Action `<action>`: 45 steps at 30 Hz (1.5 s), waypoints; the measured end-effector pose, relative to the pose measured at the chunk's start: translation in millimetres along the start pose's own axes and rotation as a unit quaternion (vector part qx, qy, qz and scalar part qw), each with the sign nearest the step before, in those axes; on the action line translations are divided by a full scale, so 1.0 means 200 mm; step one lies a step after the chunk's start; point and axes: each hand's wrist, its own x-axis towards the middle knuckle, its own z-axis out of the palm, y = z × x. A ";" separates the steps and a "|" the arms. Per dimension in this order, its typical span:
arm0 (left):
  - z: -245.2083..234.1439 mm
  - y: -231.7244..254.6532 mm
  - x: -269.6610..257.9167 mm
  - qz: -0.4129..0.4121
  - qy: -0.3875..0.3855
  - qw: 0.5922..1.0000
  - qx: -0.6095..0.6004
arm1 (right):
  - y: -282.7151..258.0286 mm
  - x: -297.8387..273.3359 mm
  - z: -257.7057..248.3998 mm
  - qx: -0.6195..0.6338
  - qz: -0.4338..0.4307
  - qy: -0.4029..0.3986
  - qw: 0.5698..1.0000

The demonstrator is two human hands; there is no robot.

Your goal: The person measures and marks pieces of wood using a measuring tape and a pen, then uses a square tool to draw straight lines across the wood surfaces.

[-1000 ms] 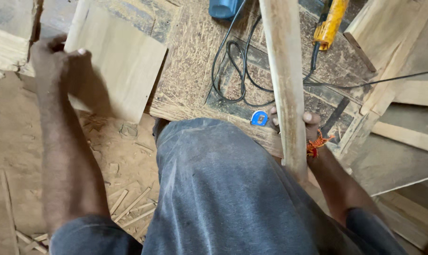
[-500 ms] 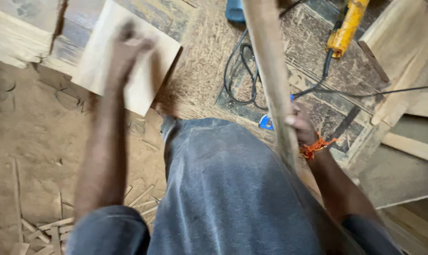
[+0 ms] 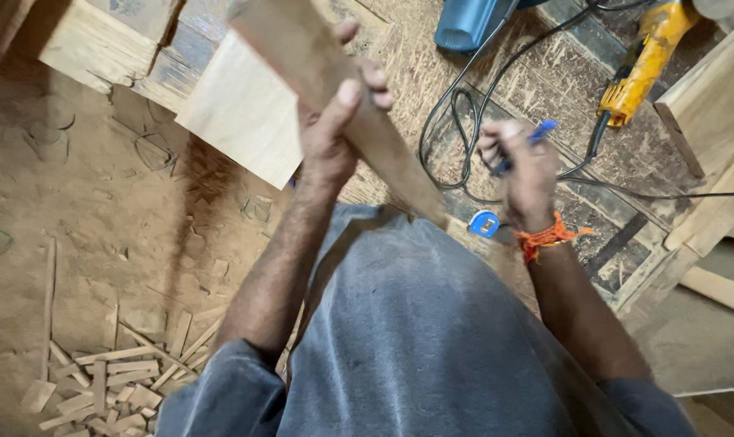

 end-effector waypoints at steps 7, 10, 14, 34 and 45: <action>0.00 0.14 -0.11 0.031 -0.081 0.995 0.051 | -0.41 0.14 0.13 0.135 -0.238 -0.057 0.960; 0.04 0.14 -0.14 -0.035 -0.122 0.992 0.007 | -0.62 0.15 0.30 0.193 -0.326 -0.114 0.919; 0.09 0.14 -0.18 -0.079 -0.124 0.989 0.005 | -0.83 0.14 0.38 0.109 -0.338 -0.144 0.924; 0.12 -0.25 -0.23 0.002 -0.019 0.962 -0.271 | -0.98 0.27 0.62 -0.135 -0.405 -0.168 0.888; 0.18 -0.24 -0.24 -0.069 -0.008 0.947 -0.313 | -1.01 0.33 0.60 -0.170 -0.374 -0.201 0.889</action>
